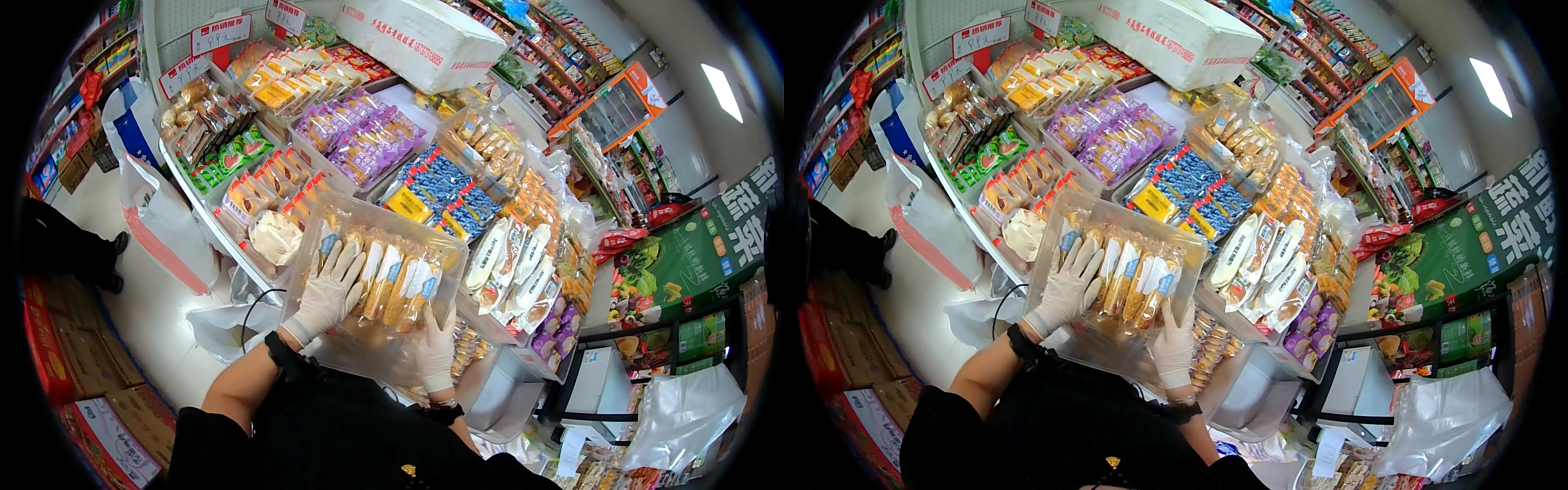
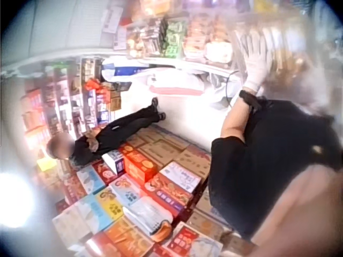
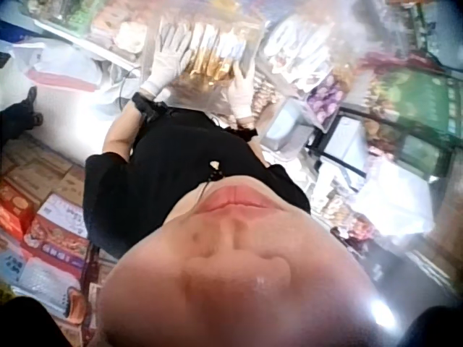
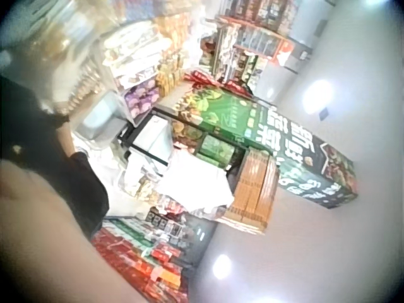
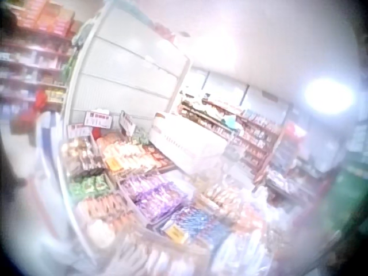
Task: The person organizes various packaged food items on a shelf, moving trays of snacks and individual packets of dried fish to arrange them neatly.
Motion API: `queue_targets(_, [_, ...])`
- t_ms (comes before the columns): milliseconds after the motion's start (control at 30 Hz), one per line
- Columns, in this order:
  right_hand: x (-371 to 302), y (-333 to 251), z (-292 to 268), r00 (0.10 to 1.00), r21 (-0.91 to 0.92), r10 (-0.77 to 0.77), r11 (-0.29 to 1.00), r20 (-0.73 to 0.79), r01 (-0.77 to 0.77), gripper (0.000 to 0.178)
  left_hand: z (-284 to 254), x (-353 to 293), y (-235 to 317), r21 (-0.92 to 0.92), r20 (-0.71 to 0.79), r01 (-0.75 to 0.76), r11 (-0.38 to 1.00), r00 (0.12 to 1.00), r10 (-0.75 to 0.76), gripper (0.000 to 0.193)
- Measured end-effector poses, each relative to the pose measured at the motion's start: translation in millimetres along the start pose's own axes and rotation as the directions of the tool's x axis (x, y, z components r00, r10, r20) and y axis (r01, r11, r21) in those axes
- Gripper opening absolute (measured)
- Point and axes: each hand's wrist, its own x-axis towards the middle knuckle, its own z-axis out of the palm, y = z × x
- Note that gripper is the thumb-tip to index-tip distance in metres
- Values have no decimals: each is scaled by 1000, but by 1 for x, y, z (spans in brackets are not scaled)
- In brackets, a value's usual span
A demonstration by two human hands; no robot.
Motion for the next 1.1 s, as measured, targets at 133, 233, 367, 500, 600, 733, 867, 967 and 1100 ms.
queue_targets(133, [-9,10,4,998,98,45,994,33,-48,51,10,-2,5,-21,28,13,1000,1000,-12,56])
queue_targets(233, [-12,10,5,999,154,38,987,19,-40,49,8,-3,5,-34,44,4,999,999,-2,57])
queue_targets(367, [-12,8,4,999,200,44,979,30,-49,48,6,-2,3,-43,52,4,999,999,-2,57])
queue_targets(500, [-16,15,6,994,186,68,981,-86,-51,54,-8,2,6,-150,44,44,988,998,-37,60])
queue_targets(600, [-21,23,11,966,439,251,876,-61,-199,73,-31,5,9,-368,-21,122,922,990,-140,63])
queue_targets(733, [-23,33,20,967,468,245,847,74,-251,83,-80,-3,1,-249,-142,163,955,969,-203,64])
queue_targets(867, [-24,44,31,941,562,259,755,218,-338,83,-104,-28,-36,26,202,444,896,875,-440,42])
queue_targets(967, [-12,20,20,901,750,281,502,329,-430,78,-87,-68,-60,247,469,416,875,739,-483,42])
queue_targets(1100, [-16,22,24,854,723,383,468,351,-507,67,-55,-92,-61,12,388,456,890,818,-425,45])
